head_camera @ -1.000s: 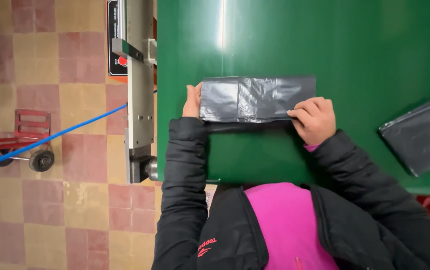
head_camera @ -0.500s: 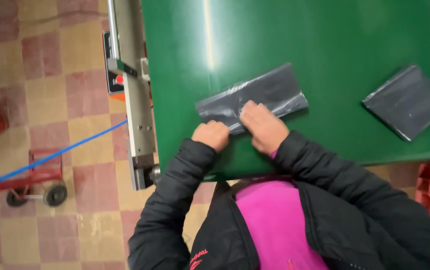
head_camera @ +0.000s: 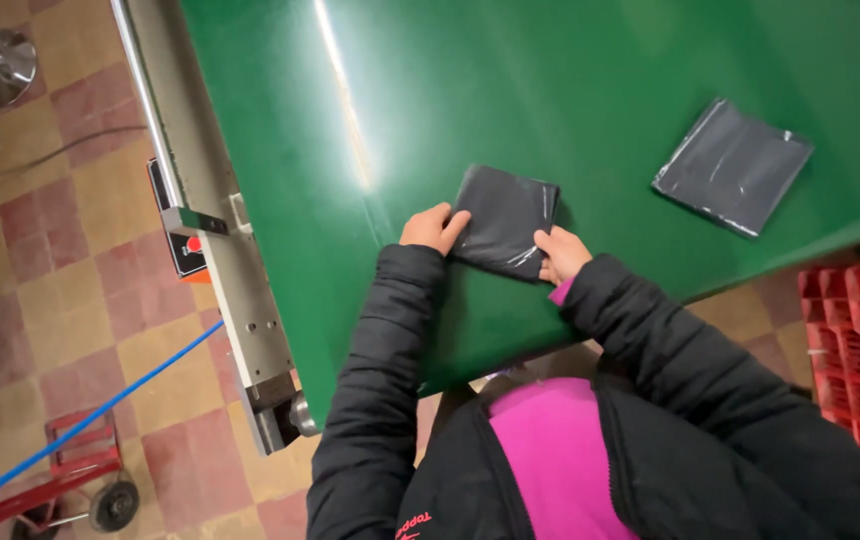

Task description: Folding black plastic sheets into uniform squares and placing them in a red plastic crate on a production line.

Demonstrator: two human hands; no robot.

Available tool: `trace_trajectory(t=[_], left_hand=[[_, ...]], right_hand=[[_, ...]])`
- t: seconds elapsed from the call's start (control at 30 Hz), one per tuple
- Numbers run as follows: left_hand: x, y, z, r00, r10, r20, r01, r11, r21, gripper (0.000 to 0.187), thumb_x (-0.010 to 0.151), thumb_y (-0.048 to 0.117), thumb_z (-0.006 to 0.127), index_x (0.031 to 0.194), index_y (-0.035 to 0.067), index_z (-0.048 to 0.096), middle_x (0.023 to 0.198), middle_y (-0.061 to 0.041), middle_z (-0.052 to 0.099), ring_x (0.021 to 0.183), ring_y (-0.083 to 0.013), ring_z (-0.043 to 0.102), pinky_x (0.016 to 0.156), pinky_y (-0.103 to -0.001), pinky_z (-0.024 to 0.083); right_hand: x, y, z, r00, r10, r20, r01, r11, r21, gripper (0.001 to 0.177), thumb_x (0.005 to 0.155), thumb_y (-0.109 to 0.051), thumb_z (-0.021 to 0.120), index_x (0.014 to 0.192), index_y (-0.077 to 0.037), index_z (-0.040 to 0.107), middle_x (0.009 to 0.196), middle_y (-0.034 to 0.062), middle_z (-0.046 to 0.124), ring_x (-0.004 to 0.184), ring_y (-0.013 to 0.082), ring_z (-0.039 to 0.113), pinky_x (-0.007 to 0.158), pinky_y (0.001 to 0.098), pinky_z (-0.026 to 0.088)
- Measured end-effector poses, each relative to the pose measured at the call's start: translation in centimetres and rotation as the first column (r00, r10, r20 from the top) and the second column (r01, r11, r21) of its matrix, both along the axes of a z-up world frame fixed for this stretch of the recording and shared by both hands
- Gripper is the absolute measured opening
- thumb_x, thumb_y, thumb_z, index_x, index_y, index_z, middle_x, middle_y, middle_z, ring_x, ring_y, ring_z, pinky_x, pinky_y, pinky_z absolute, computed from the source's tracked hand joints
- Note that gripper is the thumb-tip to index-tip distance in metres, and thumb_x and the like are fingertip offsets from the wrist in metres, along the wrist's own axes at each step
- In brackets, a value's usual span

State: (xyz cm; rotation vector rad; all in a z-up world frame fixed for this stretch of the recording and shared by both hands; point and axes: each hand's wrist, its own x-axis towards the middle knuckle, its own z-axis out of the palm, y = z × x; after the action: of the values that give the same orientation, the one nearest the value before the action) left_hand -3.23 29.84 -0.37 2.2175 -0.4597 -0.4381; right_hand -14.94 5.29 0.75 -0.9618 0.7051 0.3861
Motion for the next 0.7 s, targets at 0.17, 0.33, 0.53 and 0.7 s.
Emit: trace_trajectory(t=[0.17, 0.33, 0.53, 0.7], left_hand=[[-3.4, -3.8, 5.3, 0.905, 0.162, 0.393, -0.267, 0.937, 0.227, 0.037, 0.093, 0.041, 0.067, 0.097, 0.005, 0.058, 0.098, -0.017, 0.064, 0.091, -0.0409, 0.062, 0.072, -0.053, 0.051], [-5.2, -7.0, 7.6, 0.762, 0.121, 0.637, -0.201, 0.978, 0.055, 0.022, 0.092, 0.019, 0.064, 0.099, 0.002, 0.051, 0.099, -0.019, 0.056, 0.092, -0.0421, 0.058, 0.069, -0.050, 0.051], [-6.8, -20.5, 13.4, 0.924, 0.058, 0.377, 0.104, 0.912, -0.396, 0.012, 0.100, 0.010, 0.060, 0.108, 0.005, 0.052, 0.097, -0.021, 0.057, 0.089, -0.0443, 0.059, 0.079, -0.049, 0.053], [-4.3, -31.8, 9.8, 0.952, 0.102, 0.288, -0.038, 0.975, -0.218, 0.026, 0.103, 0.030, 0.058, 0.116, 0.008, 0.053, 0.101, -0.022, 0.067, 0.091, -0.0479, 0.064, 0.075, -0.054, 0.051]], right_hand=[[-1.3, -2.5, -9.3, 0.826, 0.545, 0.145, -0.271, 0.609, -0.746, 0.019, 0.096, -0.022, 0.065, 0.109, -0.009, 0.059, 0.095, 0.0058, 0.062, 0.072, 0.0143, 0.054, 0.063, 0.0322, 0.047], [-4.4, -2.1, -3.9, 0.961, 0.162, 0.225, -0.075, 0.933, -0.352, 0.029, 0.104, -0.019, 0.058, 0.127, -0.001, 0.058, 0.105, 0.0091, 0.066, 0.083, 0.0173, 0.062, 0.069, 0.0330, 0.055], [-5.7, -13.9, 5.7, 0.690, -0.168, 0.704, 0.631, 0.618, -0.470, 0.060, 0.108, -0.015, 0.058, 0.159, -0.002, 0.030, 0.135, 0.0118, 0.057, 0.114, 0.0213, 0.058, 0.096, 0.0352, 0.051], [-4.3, -22.1, 6.6, 0.674, 0.067, 0.736, 0.713, 0.199, -0.672, 0.064, 0.108, -0.012, 0.067, 0.160, -0.003, 0.030, 0.147, 0.0205, 0.058, 0.133, 0.0316, 0.064, 0.115, 0.0408, 0.051]])
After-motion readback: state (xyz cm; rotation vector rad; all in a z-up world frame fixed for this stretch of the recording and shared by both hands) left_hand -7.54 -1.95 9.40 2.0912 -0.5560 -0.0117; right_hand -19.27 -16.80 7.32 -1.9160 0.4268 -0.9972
